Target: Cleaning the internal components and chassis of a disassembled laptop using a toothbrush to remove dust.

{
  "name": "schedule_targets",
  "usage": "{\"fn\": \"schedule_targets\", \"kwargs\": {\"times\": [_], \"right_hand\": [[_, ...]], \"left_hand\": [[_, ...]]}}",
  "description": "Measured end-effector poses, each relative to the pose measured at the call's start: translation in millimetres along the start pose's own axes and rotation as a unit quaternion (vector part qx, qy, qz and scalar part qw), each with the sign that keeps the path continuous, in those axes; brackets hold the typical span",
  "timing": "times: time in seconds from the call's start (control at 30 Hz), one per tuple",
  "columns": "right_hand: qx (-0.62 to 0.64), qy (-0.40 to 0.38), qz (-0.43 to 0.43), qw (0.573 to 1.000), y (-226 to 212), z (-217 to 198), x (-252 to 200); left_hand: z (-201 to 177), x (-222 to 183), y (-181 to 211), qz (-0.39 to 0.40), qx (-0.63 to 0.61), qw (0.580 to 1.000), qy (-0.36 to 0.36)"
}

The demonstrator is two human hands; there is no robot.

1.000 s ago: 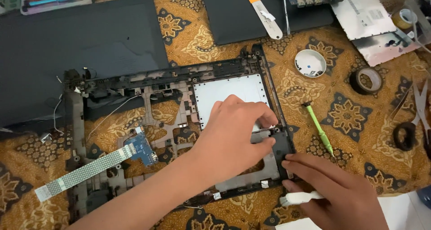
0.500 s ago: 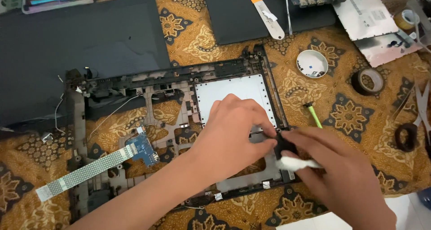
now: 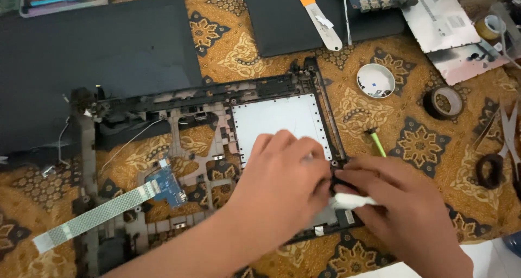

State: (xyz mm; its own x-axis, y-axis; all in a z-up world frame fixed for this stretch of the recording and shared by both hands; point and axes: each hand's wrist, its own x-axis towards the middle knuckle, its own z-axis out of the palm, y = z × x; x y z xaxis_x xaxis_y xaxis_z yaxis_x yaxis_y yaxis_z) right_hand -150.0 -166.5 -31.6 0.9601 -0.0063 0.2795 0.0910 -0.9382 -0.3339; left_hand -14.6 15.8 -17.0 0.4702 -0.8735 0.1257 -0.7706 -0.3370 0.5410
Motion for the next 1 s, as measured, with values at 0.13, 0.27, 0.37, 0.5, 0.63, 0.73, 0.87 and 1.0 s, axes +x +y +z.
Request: {"fn": "schedule_targets", "kwargs": {"times": [0.13,0.27,0.37,0.5,0.63,0.73,0.87,1.0], "right_hand": [[0.016,-0.001,0.03,0.999,1,-2,-8],[0.039,0.013,0.033,0.999,-6,-6,-22],[0.004,-0.05,0.05,0.998,-3,0,-27],[-0.054,-0.107,0.021,0.993,19,3,-44],[-0.074,-0.139,0.013,0.987,19,0,-46],[-0.051,-0.125,0.042,0.99,10,-6,-41],[-0.029,-0.003,0.106,0.994,-7,-11,-45],[0.035,0.02,0.075,0.996,-16,-8,-58]], "left_hand": [[-2,-17,3,0.095,0.039,0.99,0.1],[-7,-25,1,0.103,0.066,0.989,0.087],[-8,-26,-4,0.127,0.097,0.984,0.083],[-6,-26,-4,0.135,0.123,0.981,0.07],[-5,-24,-2,0.144,0.188,0.969,0.074],[-7,-24,-1,0.147,0.196,0.967,0.072],[-9,-25,1,0.145,0.203,0.966,0.067],[-11,-27,3,0.158,0.198,0.964,0.075]]}}
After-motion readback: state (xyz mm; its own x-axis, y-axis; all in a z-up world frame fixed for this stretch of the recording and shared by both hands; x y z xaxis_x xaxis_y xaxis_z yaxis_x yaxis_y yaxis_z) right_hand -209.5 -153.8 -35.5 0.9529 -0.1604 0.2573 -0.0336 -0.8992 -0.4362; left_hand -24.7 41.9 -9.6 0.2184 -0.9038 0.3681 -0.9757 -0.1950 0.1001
